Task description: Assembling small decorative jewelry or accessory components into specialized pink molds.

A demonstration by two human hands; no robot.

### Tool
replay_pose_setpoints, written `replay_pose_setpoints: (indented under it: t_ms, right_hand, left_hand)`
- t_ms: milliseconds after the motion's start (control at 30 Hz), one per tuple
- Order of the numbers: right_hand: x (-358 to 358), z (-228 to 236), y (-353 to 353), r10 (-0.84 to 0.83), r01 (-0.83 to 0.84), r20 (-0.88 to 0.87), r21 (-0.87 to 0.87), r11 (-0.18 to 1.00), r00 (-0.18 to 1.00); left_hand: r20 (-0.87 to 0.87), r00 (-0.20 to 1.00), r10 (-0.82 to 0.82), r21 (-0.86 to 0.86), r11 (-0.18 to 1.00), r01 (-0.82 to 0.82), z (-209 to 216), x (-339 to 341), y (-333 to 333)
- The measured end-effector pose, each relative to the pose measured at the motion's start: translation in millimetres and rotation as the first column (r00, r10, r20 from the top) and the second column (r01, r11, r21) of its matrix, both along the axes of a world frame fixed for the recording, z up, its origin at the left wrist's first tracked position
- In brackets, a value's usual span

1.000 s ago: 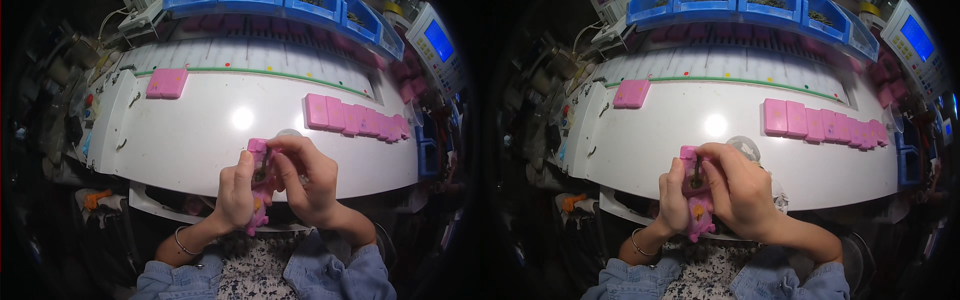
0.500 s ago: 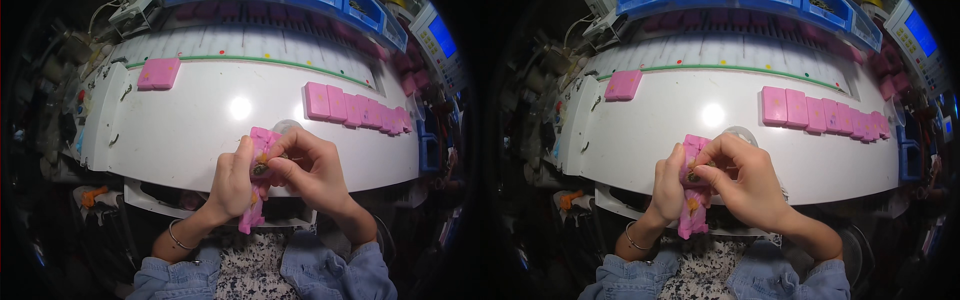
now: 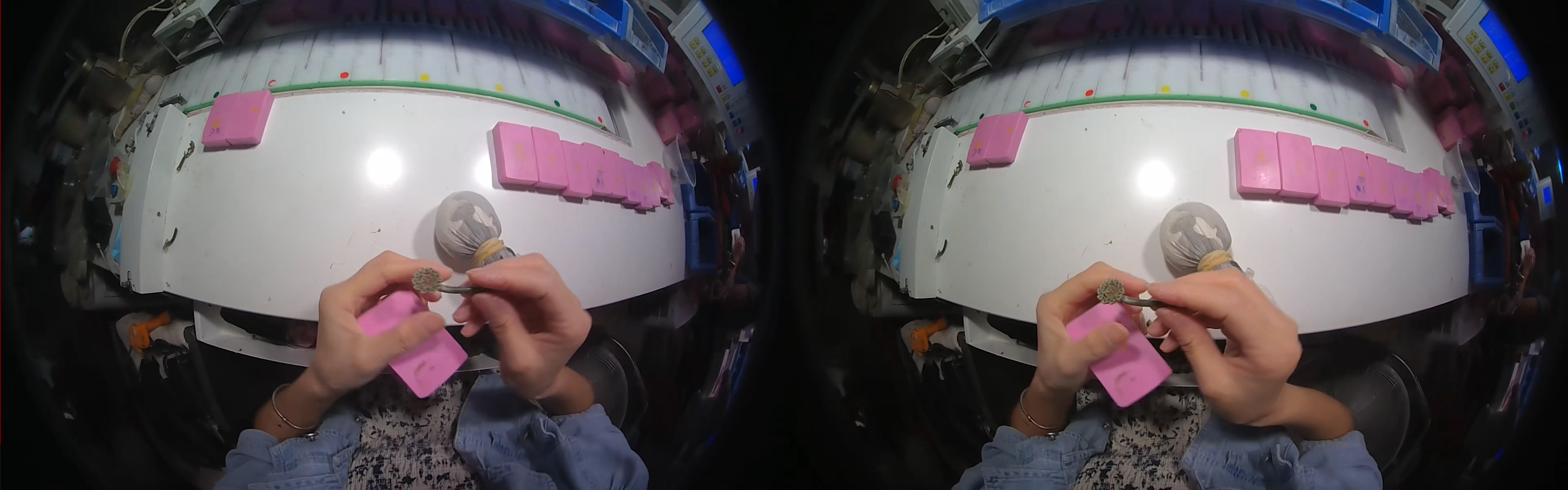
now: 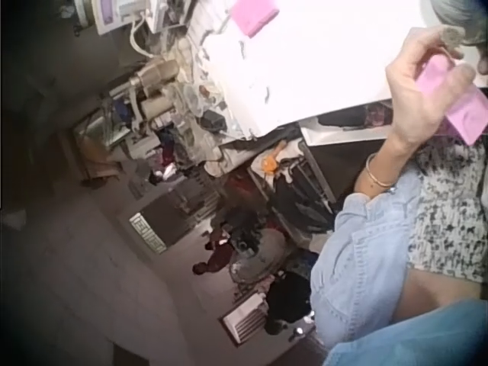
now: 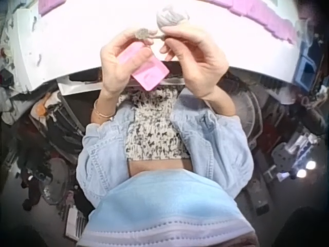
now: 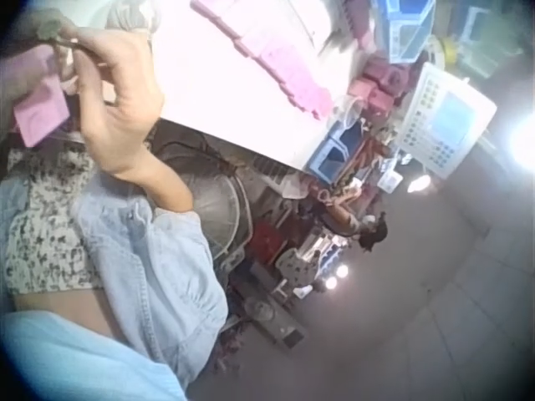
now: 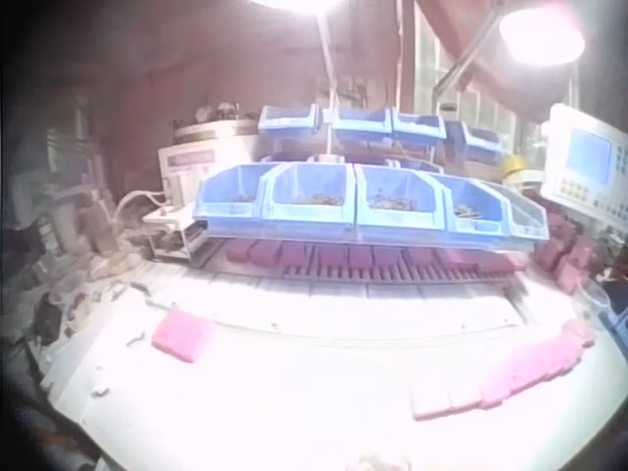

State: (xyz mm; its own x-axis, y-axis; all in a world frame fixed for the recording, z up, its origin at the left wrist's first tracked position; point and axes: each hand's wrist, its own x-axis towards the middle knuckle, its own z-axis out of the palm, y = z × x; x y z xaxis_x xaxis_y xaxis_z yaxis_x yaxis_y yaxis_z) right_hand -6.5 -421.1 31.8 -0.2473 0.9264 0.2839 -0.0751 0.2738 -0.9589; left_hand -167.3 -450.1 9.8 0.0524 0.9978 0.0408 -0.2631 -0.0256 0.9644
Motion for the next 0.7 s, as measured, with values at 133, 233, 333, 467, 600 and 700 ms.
replay_pose_setpoints:
  t_ms: [133, 233, 333, 467, 600, 700]
  right_hand:
    - [-4, -11, -5, -0.111, 0.053, 0.206, 0.27, 0.962, 0.972]
    - [-6, -10, -3, -0.15, 0.049, 0.248, 0.37, 0.928, 0.957]
    - [-1, -12, -4, -0.156, 0.029, 0.293, 0.396, 0.918, 0.943]
    - [3, -11, -9, -0.199, -0.006, 0.39, 0.465, 0.885, 0.899]
    - [3, -11, -11, -0.186, -0.032, 0.408, 0.471, 0.882, 0.894]
    - [3, -7, -12, -0.149, -0.014, 0.394, 0.383, 0.924, 0.907]
  left_hand:
    - [-0.072, 0.986, 0.151, 0.06, 0.987, -0.147, -3, 8, -6]
    - [-0.093, 0.982, 0.165, 0.086, 0.984, -0.157, -6, 6, -9]
    - [-0.068, 0.986, 0.153, 0.062, 0.987, -0.149, -5, 5, -12]
    - [-0.049, 0.992, 0.119, 0.071, 0.991, -0.115, -5, 4, -13]
    - [-0.15, 0.978, 0.143, 0.14, 0.983, -0.122, -4, 2, -14]
    - [-0.186, 0.973, 0.14, 0.156, 0.982, -0.111, 0, 2, -14]
